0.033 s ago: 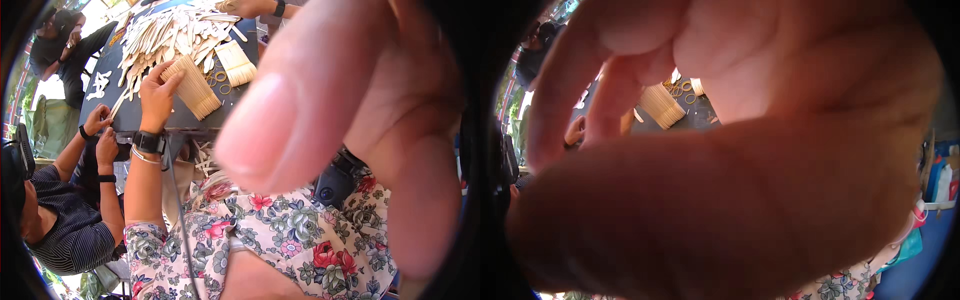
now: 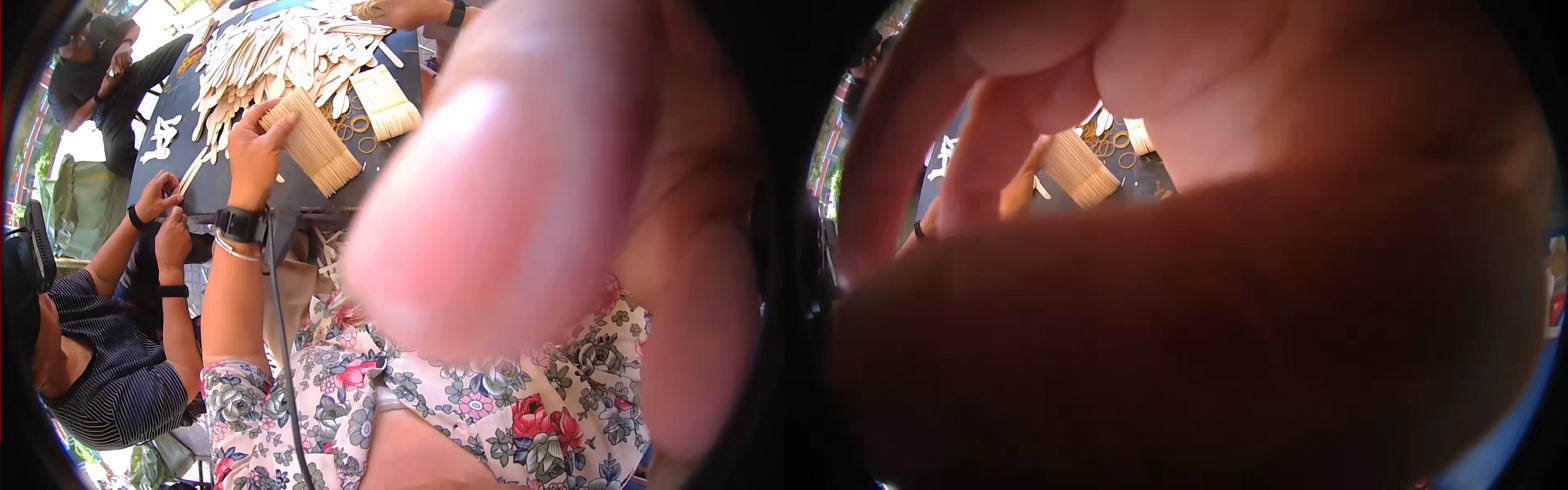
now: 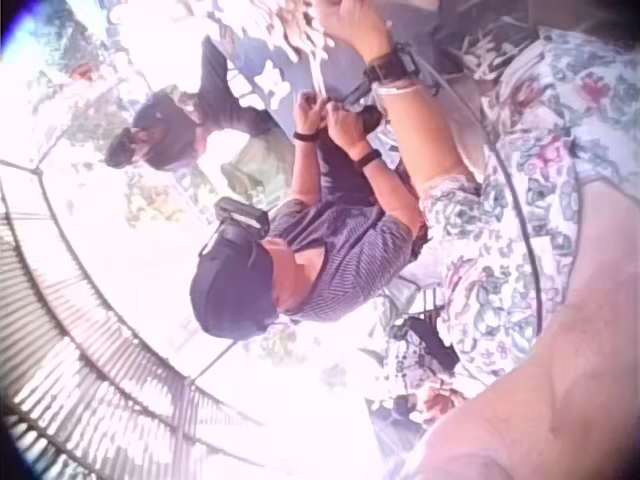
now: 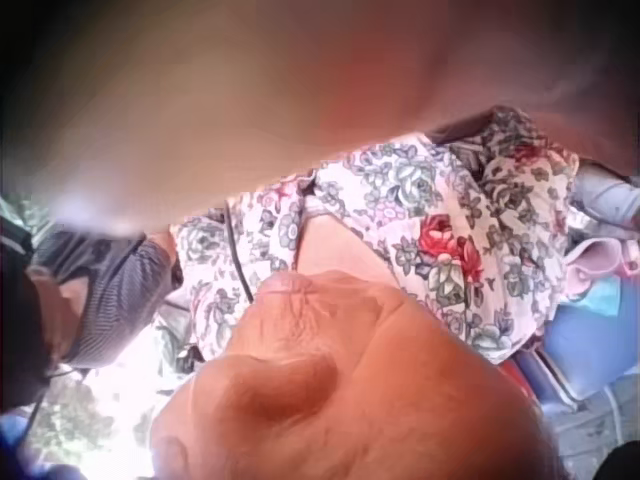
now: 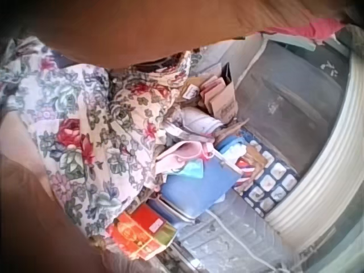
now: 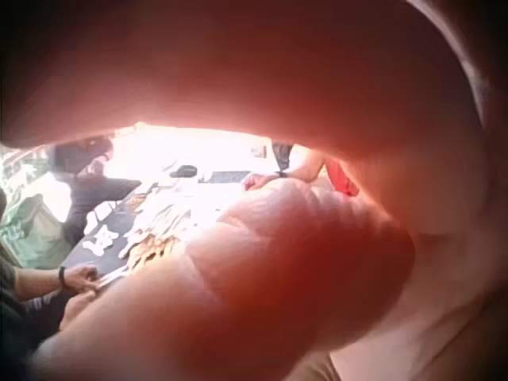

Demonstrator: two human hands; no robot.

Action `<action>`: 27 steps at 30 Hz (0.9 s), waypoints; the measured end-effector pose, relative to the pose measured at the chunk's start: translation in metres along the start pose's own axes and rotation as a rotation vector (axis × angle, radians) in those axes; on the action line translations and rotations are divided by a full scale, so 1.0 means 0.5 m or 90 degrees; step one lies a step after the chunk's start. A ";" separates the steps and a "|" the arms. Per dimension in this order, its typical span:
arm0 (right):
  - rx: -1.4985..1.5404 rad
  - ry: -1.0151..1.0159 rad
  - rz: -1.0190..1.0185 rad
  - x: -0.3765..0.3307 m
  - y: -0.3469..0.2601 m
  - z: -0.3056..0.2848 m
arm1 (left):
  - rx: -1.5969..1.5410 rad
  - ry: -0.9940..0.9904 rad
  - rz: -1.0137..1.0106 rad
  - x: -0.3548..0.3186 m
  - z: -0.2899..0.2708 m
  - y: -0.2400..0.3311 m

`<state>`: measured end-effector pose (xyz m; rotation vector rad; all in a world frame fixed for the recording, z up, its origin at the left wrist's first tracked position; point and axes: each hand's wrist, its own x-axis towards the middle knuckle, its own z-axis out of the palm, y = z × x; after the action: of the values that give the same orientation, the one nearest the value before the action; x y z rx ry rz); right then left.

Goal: Bundling wooden sticks together with rubber bands.

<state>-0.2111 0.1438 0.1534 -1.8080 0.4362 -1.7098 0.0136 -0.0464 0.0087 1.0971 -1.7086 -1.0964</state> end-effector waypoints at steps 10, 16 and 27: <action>-0.125 0.157 -0.162 0.000 -0.124 -0.028 | 0.083 0.007 -0.017 0.064 -0.079 -0.229; -0.212 0.210 -0.168 0.004 -0.162 -0.069 | 0.181 0.085 0.110 0.005 -0.048 0.076; -0.324 0.229 -0.196 0.052 -0.215 -0.078 | -1.248 -0.143 -0.351 -0.136 -0.455 -0.122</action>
<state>-0.2642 0.2019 0.2404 -1.9884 0.8421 -2.3145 0.2589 -0.0509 0.0067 0.0240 0.1653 -2.3069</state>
